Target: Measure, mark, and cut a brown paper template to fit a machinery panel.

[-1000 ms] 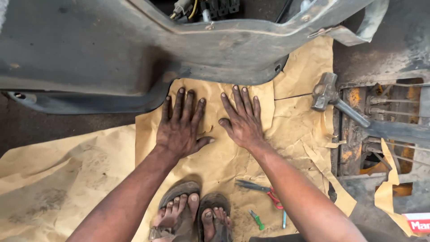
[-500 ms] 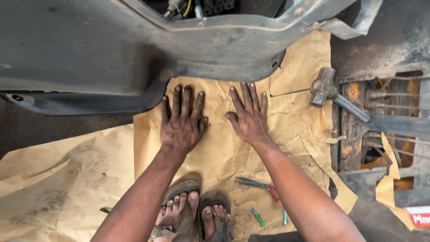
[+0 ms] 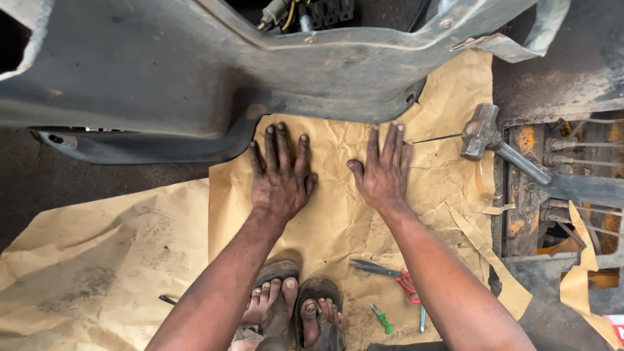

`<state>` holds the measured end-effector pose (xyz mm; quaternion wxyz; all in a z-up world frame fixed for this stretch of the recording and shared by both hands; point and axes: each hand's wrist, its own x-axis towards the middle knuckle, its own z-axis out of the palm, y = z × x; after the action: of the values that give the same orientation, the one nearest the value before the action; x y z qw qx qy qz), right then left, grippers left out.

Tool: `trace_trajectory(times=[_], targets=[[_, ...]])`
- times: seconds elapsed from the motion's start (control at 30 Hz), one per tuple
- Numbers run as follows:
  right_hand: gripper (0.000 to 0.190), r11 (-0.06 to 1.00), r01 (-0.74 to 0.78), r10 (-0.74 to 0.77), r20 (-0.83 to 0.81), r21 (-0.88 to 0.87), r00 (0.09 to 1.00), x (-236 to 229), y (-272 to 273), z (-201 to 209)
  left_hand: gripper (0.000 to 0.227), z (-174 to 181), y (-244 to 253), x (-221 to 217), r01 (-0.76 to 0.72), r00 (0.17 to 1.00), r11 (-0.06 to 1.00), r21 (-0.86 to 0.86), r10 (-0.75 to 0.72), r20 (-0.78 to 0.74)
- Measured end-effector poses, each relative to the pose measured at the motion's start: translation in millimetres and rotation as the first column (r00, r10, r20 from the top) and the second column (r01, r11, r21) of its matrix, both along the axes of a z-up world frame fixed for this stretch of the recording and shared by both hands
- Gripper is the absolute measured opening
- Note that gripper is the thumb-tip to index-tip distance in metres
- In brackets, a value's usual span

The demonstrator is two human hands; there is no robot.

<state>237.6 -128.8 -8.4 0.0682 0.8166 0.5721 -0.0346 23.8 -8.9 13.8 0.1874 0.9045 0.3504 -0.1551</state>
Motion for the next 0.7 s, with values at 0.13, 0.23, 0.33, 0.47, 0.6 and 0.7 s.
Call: trace_trajectory(times=[0.13,0.23,0.33,0.47,0.6,0.7], targets=[[0.084,0.993,0.016,-0.003,0.111,-0.120,0.994,-27.3,13.1,-1.6,0.075,-4.7,-2.5,-1.1,0.004,1.000,1.000,-0.009,-0.004,-0.017],[0.072,0.976,-0.045,0.063,0.079,-0.215,0.995,-55.8,28.8,1.9,0.075,-7.3,-0.6,0.8,0.013,1.000,1.000,0.000,-0.013,-0.010],[0.067,0.965,-0.120,0.105,-0.074,-0.232,0.992,-68.6,38.1,11.6,0.076,-7.5,-0.4,-0.7,0.026,0.999,1.000,-0.010,-0.026,-0.032],[0.076,0.956,-0.114,0.073,-0.157,-0.272,0.985,-38.9,26.7,12.1,0.076,-7.7,0.9,-0.5,0.010,1.000,1.000,0.001,-0.010,0.002],[0.085,0.963,-0.066,0.035,-0.119,-0.263,0.992,-12.8,10.7,7.8,0.075,-4.7,-1.5,-1.5,-0.006,1.000,1.000,-0.008,0.006,0.019],[0.089,0.977,-0.021,-0.007,-0.126,-0.213,0.992,-9.5,7.8,12.4,0.075,-6.2,-2.2,0.9,0.018,1.000,1.000,0.021,-0.018,-0.016]])
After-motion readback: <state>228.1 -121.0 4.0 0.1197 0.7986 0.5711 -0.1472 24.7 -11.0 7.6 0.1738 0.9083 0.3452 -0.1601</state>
